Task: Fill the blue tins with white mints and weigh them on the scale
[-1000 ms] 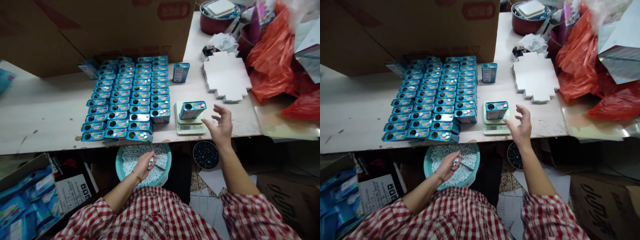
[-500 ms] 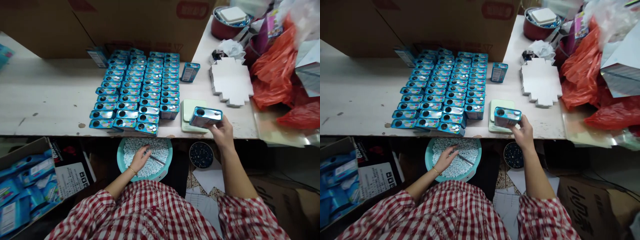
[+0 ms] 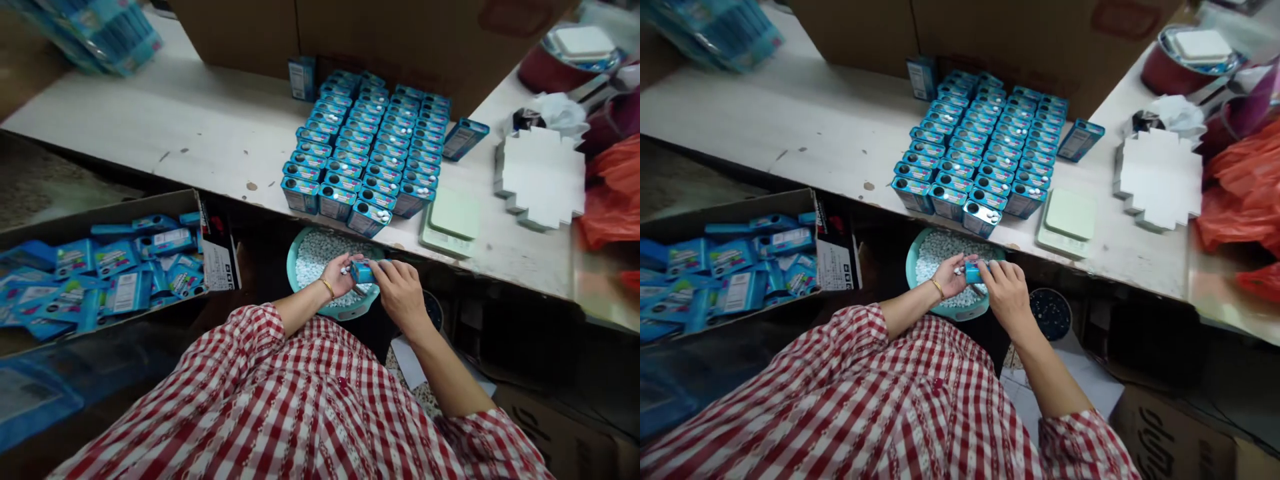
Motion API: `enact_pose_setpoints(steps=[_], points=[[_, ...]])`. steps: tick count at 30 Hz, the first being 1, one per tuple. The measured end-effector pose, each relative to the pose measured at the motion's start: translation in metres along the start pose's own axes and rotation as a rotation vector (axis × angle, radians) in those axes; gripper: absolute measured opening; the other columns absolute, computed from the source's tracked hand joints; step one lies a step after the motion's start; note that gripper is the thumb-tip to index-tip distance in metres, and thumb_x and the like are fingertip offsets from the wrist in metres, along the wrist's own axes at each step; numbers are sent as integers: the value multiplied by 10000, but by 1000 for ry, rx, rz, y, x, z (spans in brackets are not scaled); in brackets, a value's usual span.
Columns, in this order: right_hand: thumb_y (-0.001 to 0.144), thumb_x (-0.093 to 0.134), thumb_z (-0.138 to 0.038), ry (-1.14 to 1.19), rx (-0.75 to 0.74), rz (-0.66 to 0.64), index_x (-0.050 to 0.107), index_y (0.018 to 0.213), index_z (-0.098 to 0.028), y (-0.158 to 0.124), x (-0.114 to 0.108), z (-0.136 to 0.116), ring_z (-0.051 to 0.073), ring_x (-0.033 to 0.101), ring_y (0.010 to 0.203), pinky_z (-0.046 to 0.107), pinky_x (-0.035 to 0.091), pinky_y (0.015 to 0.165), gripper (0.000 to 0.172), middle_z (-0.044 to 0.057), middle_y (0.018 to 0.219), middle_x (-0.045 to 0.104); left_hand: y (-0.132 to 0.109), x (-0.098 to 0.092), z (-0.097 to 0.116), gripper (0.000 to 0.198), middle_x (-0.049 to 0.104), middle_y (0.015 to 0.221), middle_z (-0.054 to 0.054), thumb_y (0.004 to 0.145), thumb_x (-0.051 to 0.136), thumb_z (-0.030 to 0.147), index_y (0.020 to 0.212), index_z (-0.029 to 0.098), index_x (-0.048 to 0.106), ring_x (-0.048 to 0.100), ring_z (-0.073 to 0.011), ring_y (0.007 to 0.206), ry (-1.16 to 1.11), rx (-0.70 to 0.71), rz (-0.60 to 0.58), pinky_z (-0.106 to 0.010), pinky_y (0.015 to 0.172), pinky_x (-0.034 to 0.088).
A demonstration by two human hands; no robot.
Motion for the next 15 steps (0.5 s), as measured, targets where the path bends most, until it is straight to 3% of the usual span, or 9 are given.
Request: enact_pose_setpoints(steps=[9,15], points=[[883,423,-150,-149,-152,70,540,1210,-234,3,10,-32,208,474,1052,363,298,943,358,69,1107,613,9,-30,10,281,614,628,-77,879,377,233,795,76,594,587,-160,555,33,-22,40,-305,626,477],[878,417,-150,-155,-56,79,519,1244,-231,2,5,-29,217,481,1018,368,308,909,389,67,1095,620,20,-42,11,241,595,591,-64,867,395,166,755,77,589,576,-145,551,-23,5,20,-280,615,471]])
Point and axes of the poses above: each hand's wrist, its own y-axis towards the middle knuckle, its own x-axis out of the palm, z = x × y, the point moved 4 cm from there along y, towards the middle knuckle
